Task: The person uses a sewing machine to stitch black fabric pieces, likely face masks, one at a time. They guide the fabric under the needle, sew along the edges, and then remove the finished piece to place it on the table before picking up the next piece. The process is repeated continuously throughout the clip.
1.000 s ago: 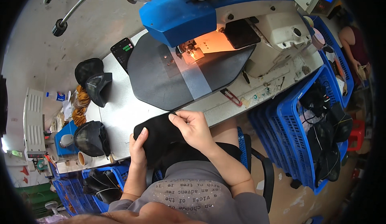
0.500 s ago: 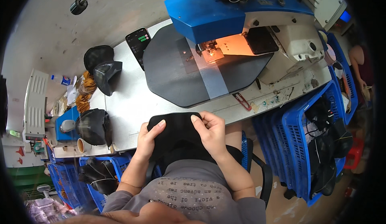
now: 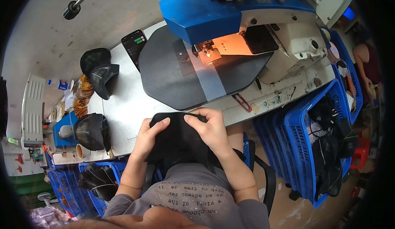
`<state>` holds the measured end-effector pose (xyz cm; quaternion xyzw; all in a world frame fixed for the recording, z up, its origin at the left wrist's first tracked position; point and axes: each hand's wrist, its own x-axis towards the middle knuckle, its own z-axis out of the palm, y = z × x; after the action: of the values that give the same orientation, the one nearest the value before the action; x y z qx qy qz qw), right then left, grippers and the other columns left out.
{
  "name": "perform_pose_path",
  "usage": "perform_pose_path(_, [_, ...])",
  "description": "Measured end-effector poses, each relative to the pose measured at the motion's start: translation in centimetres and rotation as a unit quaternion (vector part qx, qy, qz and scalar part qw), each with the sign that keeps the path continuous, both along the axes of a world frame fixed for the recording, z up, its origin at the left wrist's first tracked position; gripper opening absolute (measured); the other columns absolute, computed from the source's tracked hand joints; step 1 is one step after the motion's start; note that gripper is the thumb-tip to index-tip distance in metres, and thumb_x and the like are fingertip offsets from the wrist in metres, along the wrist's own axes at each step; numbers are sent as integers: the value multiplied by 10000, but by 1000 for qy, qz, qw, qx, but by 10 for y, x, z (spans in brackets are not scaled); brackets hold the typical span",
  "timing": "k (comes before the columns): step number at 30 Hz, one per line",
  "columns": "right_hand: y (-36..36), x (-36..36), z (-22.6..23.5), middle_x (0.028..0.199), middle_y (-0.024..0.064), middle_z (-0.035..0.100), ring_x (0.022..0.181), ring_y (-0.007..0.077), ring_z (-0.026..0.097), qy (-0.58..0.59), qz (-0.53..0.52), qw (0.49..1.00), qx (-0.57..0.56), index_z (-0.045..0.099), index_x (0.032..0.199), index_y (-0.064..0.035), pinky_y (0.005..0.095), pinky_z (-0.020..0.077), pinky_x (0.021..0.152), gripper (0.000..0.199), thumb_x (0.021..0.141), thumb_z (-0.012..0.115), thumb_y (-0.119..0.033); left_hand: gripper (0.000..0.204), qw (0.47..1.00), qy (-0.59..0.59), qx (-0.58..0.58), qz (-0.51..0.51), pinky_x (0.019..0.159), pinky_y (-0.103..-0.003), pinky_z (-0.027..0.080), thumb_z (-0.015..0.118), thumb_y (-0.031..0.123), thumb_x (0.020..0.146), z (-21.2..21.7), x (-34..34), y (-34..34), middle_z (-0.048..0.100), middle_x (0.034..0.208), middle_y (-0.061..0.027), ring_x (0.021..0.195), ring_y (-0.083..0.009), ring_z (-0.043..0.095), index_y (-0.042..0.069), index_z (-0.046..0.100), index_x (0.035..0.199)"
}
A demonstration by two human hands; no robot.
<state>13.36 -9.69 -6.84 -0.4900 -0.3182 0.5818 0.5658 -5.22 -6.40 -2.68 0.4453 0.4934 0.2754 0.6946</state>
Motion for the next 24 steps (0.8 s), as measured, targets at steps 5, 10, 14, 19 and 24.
perform_pose_path(5, [3, 1, 11, 766, 42, 712, 691, 64, 605, -5, -10, 1000, -12, 736, 853, 67, 216, 467, 641, 137, 824, 704, -63, 272, 1000, -5, -15, 12, 675, -236, 489, 617, 224, 950, 3, 2, 4, 694, 814, -32, 725, -90, 621, -31, 706, 916])
perform_pose_path(10, [5, 1, 12, 751, 45, 708, 668, 73, 604, 11, -22, 999, -22, 735, 840, 72, 221, 466, 628, 146, 821, 707, -70, 271, 999, -30, -24, 8, 667, -236, 480, 627, 232, 950, 7, 4, 8, 682, 804, -20, 719, -81, 606, -26, 701, 912])
perform_pose_path(14, [-2, 2, 19, 738, 85, 706, 688, 99, 622, -122, 12, 990, 69, 727, 867, 65, 239, 474, 639, 151, 822, 716, -79, 277, 999, -22, 18, -19, 728, -253, 482, 630, 252, 966, 6, -10, -2, 679, 863, -23, 783, -76, 590, -18, 689, 977])
perform_pose_path(19, [-12, 5, 44, 835, 129, 702, 760, 212, 660, -190, -32, 938, 288, 707, 942, 57, 297, 515, 713, 165, 792, 682, -8, 298, 935, 67, 276, 212, 814, -299, 487, 637, 210, 961, 21, -70, -28, 660, 999, -83, 881, -140, 598, -53, 637, 1101])
perform_pose_path(24, [13, 22, 47, 894, 145, 692, 872, 313, 657, -433, -130, 788, 417, 703, 896, 28, 378, 528, 792, 162, 742, 663, 64, 326, 668, 231, 610, 357, 921, -352, 510, 561, 88, 966, 19, -154, -33, 667, 1167, -218, 1033, -274, 670, -105, 592, 1227])
